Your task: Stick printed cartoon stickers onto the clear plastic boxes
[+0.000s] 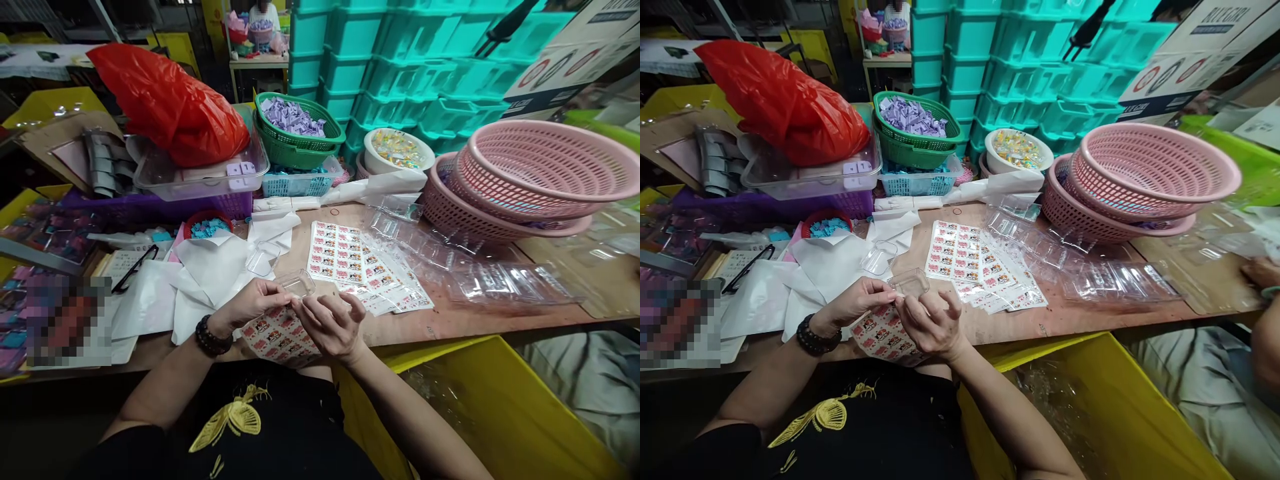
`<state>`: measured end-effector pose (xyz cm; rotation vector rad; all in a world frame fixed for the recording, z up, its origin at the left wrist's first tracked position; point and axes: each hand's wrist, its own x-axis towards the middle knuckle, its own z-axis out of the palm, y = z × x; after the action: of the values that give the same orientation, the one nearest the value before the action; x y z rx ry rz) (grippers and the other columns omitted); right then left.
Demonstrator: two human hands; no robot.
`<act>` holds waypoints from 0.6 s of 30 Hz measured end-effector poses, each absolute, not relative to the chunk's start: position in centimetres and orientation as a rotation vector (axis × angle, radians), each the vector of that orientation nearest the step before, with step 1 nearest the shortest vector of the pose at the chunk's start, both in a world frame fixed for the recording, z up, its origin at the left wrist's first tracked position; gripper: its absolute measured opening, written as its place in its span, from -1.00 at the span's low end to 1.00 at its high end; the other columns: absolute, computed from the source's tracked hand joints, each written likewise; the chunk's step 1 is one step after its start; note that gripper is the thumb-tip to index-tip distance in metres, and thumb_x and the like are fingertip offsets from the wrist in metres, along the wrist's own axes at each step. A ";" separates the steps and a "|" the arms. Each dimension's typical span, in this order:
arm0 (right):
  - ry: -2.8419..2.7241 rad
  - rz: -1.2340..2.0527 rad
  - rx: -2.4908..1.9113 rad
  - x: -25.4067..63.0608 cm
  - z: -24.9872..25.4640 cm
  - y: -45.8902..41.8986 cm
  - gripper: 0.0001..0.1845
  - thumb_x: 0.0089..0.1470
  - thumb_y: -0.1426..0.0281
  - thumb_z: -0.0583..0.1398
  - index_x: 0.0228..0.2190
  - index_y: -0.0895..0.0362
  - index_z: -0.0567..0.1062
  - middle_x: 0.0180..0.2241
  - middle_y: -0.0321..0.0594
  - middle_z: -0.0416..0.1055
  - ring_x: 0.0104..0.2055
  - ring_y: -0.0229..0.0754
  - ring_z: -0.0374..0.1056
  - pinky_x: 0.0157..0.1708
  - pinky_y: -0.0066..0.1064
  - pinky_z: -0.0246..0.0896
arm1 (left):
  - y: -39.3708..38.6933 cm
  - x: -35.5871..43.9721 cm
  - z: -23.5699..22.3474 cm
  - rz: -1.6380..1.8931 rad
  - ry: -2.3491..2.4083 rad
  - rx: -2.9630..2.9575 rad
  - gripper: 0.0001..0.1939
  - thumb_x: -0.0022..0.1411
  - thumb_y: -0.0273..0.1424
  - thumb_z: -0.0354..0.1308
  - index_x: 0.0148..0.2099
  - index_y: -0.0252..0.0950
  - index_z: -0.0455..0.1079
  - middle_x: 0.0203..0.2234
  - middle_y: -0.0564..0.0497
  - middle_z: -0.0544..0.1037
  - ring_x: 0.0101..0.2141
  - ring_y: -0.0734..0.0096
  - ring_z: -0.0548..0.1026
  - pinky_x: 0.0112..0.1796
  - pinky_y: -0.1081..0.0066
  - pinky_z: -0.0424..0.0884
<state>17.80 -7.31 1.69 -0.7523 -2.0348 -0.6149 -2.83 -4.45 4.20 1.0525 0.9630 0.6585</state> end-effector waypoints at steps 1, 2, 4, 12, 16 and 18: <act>-2.053 -0.567 -0.768 17.9 1.7 -7.2 -0.62 0.14 0.47 0.29 -0.09 -0.25 0.55 -0.35 -0.47 0.61 -0.35 -0.28 0.44 -0.07 -0.21 0.16 | -4.4 -2.8 4.2 0.660 0.976 1.069 -0.53 -0.07 -0.04 0.43 -0.43 -0.42 0.57 -0.64 0.06 0.46 -0.58 0.56 0.29 -0.49 0.51 0.20; -2.072 -0.510 -0.775 18.0 1.6 -7.1 -0.60 0.14 0.46 0.30 -0.08 -0.28 0.54 -0.34 -0.47 0.61 -0.35 -0.28 0.44 -0.11 -0.22 0.18 | -4.4 -2.7 4.2 0.657 0.981 1.085 -0.53 -0.08 -0.04 0.44 -0.43 -0.42 0.56 -0.65 0.06 0.45 -0.59 0.57 0.29 -0.50 0.51 0.19; -2.092 -0.434 -0.758 18.4 1.6 -6.9 -0.57 0.13 0.46 0.31 -0.06 -0.30 0.53 -0.33 -0.47 0.61 -0.35 -0.28 0.44 -0.15 -0.24 0.21 | -4.3 -2.4 4.4 0.642 0.971 1.110 -0.53 -0.11 -0.04 0.45 -0.45 -0.41 0.55 -0.63 0.05 0.47 -0.58 0.55 0.31 -0.50 0.50 0.21; -1.963 -0.355 -0.789 20.0 4.0 -8.8 -0.54 0.07 0.47 0.35 -0.06 -0.29 0.54 -0.33 -0.40 0.58 -0.31 -0.22 0.44 -0.11 -0.21 0.27 | 0.8 -0.4 7.0 0.943 1.073 1.154 -0.55 -0.04 -0.05 0.41 -0.41 -0.38 0.50 -0.57 0.04 0.51 -0.58 0.53 0.35 -0.53 0.51 0.25; -1.535 -0.015 -0.936 20.1 5.5 -9.4 -0.67 0.06 0.50 0.35 -0.15 -0.12 0.57 -0.47 -0.34 0.48 -0.46 -0.22 0.38 -0.37 -0.27 0.32 | 8.1 0.1 7.6 1.274 1.456 1.241 -0.70 0.20 -0.20 0.27 -0.28 -0.40 0.51 -0.42 -0.06 0.60 -0.44 0.43 0.48 -0.37 0.45 0.39; -1.386 0.280 -1.023 20.2 5.0 -8.6 -0.79 0.17 0.44 0.26 -0.15 -0.04 0.56 -0.56 -0.38 0.41 -0.61 -0.29 0.29 -0.56 -0.37 0.26 | 11.2 0.0 7.3 1.303 1.588 1.256 -0.77 0.26 -0.33 0.20 -0.29 -0.43 0.51 -0.35 -0.14 0.61 -0.35 0.33 0.51 -0.28 0.41 0.39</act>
<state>20.23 -8.58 5.05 -1.0226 -1.3863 0.2800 0.04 11.21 7.29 1.2558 1.5877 1.3030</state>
